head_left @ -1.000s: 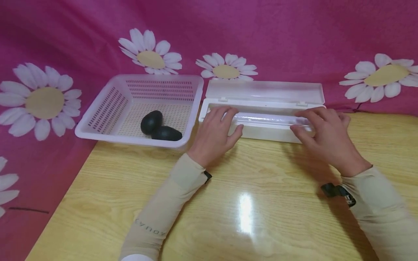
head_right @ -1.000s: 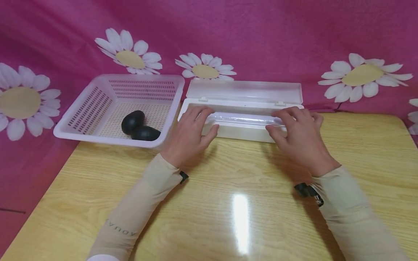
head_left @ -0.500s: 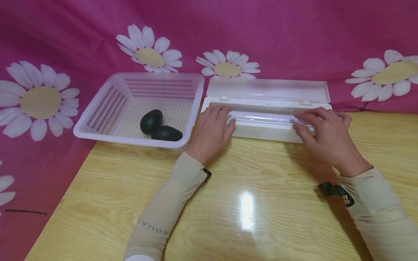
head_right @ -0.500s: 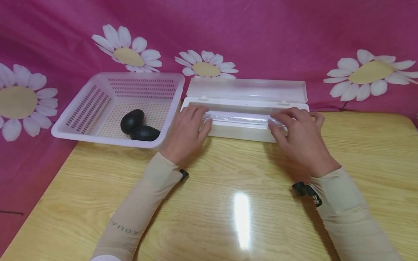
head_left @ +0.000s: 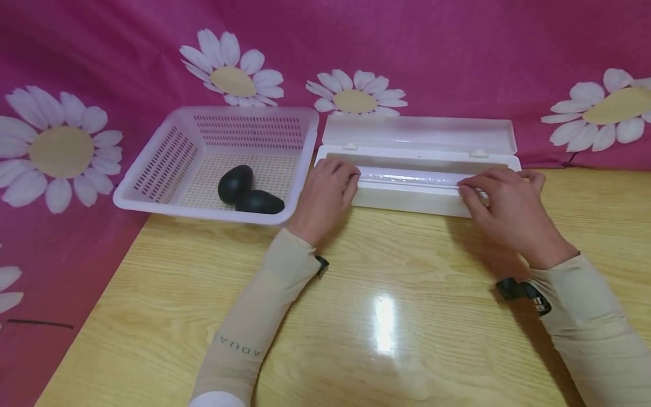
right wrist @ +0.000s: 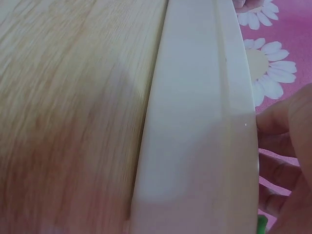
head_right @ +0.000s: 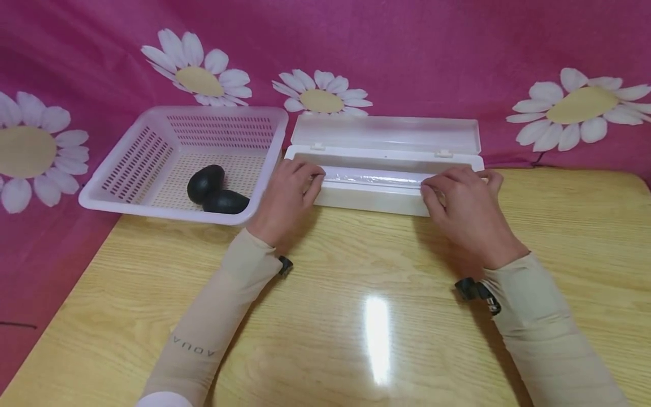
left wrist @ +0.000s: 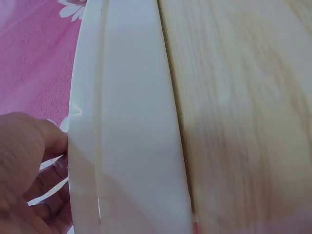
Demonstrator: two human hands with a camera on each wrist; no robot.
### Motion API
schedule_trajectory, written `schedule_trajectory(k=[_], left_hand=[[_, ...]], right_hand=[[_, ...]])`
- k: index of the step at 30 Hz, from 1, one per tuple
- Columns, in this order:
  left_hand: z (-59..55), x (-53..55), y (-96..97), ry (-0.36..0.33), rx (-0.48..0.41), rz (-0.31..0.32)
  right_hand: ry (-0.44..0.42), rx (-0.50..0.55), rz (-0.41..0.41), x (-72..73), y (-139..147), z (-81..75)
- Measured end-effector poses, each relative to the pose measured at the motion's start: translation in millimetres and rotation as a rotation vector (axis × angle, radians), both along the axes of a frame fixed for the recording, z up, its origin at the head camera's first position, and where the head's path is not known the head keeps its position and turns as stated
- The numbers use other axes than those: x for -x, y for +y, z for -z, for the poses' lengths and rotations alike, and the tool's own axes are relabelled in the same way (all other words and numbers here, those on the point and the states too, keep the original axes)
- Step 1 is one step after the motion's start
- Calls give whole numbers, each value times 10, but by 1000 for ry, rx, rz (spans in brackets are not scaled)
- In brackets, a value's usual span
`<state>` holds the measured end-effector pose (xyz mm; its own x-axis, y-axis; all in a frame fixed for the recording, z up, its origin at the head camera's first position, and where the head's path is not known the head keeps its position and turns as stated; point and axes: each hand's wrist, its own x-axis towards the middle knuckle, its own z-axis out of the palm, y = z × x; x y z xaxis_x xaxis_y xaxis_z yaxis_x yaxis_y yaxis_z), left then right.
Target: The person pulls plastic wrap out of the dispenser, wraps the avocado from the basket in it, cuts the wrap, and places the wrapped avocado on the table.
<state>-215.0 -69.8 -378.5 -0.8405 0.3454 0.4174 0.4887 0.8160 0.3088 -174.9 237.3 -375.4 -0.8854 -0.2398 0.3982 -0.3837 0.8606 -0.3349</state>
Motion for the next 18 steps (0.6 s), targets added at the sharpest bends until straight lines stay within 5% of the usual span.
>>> schedule_trajectory(k=[9,18], left_hand=[[-22,-1,14,-95,-11,-30],[-7,31,35,-66,16,-21]], right_hand=[[-14,28,8,24,28,10],[-48,16,-1,33,28,5]])
